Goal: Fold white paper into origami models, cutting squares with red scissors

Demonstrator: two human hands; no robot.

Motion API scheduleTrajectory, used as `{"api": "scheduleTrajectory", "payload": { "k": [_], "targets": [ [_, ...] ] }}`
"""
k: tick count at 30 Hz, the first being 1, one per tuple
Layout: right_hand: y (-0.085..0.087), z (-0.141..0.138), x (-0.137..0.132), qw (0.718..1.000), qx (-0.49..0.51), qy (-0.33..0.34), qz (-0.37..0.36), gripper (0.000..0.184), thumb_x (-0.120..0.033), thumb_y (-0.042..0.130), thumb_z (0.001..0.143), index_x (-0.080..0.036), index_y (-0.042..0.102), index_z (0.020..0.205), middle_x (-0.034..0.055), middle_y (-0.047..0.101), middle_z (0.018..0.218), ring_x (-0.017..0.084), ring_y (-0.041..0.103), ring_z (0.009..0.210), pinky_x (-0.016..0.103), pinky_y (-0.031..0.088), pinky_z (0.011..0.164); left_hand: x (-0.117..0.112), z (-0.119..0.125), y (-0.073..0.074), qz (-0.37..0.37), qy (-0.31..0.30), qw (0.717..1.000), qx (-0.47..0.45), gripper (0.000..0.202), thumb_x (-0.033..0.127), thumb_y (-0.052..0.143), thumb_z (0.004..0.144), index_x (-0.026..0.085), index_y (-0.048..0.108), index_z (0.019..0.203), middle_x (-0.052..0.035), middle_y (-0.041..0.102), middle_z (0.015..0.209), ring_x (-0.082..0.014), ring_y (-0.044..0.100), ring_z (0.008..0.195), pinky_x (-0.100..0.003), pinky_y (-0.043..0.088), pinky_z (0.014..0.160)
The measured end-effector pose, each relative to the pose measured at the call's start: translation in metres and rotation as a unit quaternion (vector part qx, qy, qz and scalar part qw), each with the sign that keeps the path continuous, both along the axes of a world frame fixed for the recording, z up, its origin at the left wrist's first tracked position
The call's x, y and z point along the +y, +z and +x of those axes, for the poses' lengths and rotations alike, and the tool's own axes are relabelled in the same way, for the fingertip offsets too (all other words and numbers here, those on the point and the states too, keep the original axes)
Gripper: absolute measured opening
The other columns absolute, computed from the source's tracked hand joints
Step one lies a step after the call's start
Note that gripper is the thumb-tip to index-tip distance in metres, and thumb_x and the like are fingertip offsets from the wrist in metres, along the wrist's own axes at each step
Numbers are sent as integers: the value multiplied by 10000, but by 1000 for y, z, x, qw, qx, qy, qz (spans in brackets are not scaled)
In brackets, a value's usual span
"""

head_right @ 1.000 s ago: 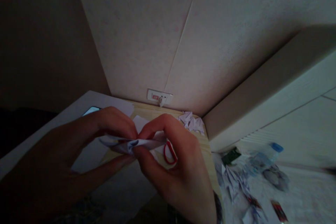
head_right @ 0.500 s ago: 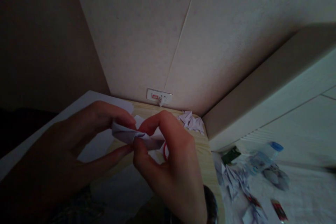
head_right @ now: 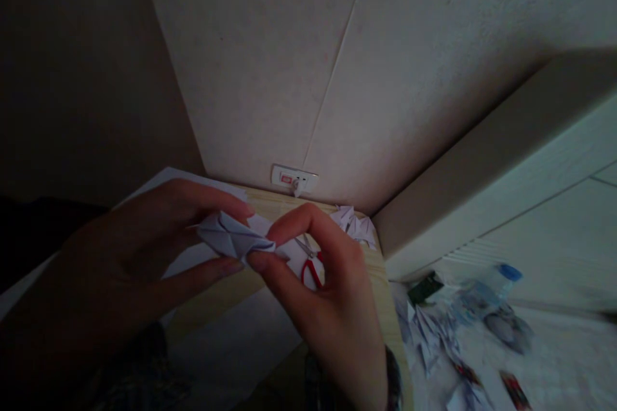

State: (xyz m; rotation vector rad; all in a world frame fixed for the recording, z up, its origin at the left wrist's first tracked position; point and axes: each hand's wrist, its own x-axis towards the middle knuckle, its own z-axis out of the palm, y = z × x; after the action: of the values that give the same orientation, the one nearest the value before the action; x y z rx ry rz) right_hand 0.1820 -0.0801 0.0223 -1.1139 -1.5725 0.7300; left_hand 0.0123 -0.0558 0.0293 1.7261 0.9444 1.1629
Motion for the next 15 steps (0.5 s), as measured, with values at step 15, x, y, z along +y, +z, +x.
{"api": "scheduleTrajectory", "payload": {
  "k": [15],
  "targets": [
    [-2, -2, 0, 999, 18, -32, 9, 237, -277, 781, 758, -230, 560, 684, -46, 612, 671, 154, 570, 666, 268, 450, 596, 1, 1, -1, -18, -10, 1000, -9, 307, 182, 698, 732, 321, 641, 999, 56, 719, 970, -197, 688, 949, -263, 599, 808]
  ]
}}
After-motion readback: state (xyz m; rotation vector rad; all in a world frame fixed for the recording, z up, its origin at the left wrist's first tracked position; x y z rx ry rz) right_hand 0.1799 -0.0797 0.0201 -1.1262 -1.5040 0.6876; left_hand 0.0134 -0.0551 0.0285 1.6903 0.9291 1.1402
